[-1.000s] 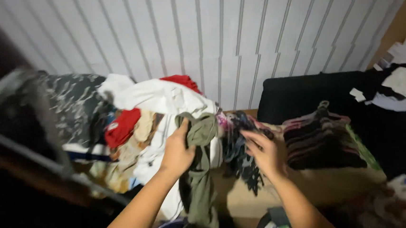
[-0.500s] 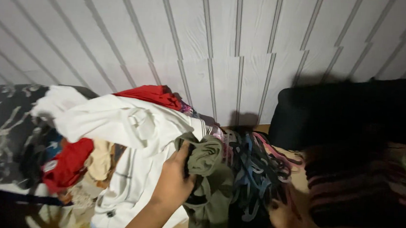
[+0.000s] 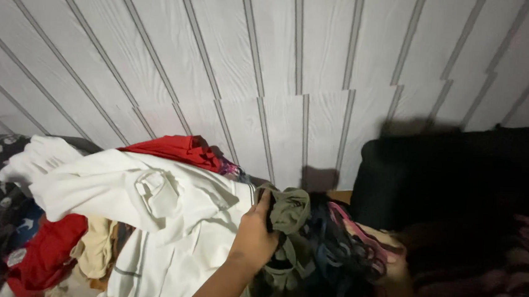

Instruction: Hang various items of clothing from a laundry basket onto a clothes rack using hangers.

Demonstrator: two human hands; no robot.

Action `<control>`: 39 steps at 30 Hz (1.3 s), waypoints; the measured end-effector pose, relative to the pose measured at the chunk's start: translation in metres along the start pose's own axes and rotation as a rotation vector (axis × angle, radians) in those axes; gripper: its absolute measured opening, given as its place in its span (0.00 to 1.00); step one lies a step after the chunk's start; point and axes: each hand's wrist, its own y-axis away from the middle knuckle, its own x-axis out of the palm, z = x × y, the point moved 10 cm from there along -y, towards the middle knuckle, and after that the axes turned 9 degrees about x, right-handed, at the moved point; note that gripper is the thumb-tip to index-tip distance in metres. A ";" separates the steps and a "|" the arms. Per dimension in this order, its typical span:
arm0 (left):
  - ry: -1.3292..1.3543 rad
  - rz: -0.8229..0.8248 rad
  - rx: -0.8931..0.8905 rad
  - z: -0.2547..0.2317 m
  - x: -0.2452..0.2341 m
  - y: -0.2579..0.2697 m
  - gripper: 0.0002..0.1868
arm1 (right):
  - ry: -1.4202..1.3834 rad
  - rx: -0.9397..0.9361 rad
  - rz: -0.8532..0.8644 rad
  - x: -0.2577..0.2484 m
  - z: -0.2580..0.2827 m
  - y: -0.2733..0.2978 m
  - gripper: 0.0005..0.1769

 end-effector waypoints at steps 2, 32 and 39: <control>-0.003 0.031 -0.049 0.001 0.006 0.008 0.50 | -0.020 -0.003 -0.008 -0.005 -0.015 0.004 0.24; -0.187 -0.264 0.169 -0.094 -0.161 0.275 0.46 | -0.268 -0.409 -0.538 -0.332 0.211 0.336 0.16; -0.219 -0.392 0.253 -0.155 -0.274 0.416 0.45 | -0.602 -0.444 -0.328 -0.371 0.219 0.502 0.10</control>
